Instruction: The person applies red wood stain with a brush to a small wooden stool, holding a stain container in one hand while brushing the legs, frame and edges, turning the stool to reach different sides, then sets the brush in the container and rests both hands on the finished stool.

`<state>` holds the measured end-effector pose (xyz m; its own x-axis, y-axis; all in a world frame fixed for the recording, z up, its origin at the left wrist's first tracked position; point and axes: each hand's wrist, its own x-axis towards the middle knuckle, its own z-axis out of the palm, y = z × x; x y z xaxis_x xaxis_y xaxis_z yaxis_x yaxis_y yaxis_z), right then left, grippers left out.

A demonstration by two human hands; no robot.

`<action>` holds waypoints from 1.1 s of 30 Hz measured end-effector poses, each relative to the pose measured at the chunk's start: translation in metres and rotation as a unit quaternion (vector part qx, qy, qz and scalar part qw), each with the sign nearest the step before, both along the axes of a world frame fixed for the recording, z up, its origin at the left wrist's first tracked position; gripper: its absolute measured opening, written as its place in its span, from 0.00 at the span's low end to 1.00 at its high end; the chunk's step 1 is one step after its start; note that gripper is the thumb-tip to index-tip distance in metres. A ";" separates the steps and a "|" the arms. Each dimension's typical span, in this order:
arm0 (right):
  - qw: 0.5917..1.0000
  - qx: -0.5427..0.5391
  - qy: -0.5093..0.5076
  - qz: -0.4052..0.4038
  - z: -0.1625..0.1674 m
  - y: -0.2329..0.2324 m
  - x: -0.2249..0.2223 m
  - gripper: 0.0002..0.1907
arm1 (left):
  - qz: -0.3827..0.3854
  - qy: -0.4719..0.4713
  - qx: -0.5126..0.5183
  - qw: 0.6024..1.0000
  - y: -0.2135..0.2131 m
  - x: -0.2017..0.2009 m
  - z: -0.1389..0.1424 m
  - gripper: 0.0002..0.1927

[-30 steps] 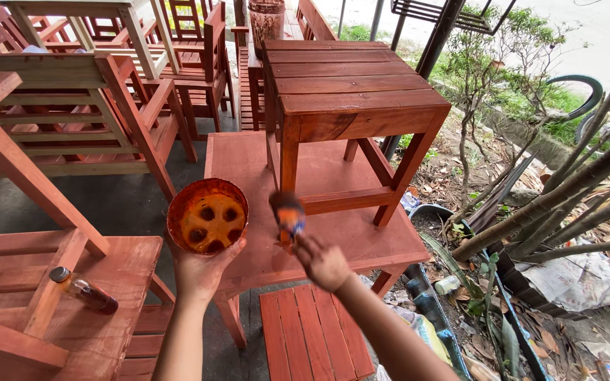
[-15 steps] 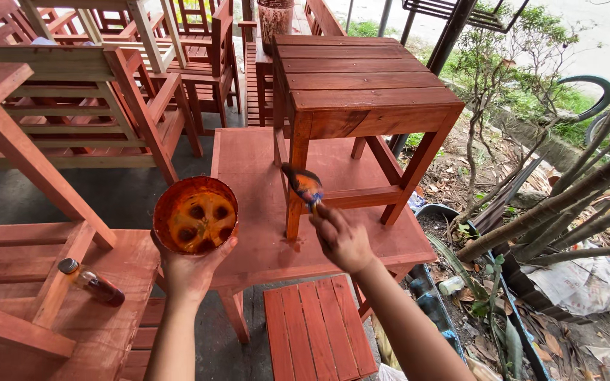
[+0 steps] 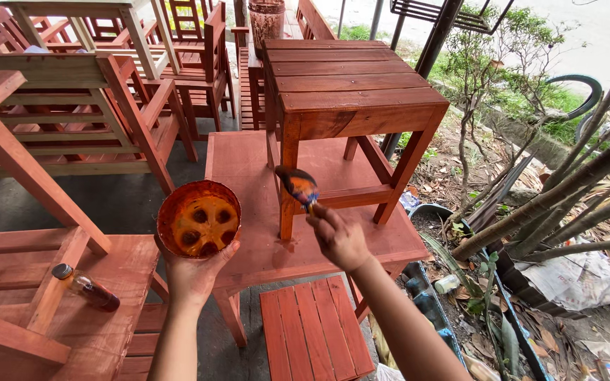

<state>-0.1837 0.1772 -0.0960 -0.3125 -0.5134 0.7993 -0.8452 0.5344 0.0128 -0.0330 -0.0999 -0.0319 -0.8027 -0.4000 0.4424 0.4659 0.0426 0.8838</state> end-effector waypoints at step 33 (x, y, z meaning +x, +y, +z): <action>0.891 -0.284 -0.299 -0.191 0.024 0.158 -0.122 0.09 | 0.022 -0.018 0.022 0.999 0.075 -0.043 0.010 0.44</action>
<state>-0.3058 0.3355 -0.0724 -0.8346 0.1554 0.5285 -0.3657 0.5611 -0.7426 -0.0763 -0.0248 -0.0221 -0.7994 -0.4530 0.3946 0.4322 0.0225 0.9015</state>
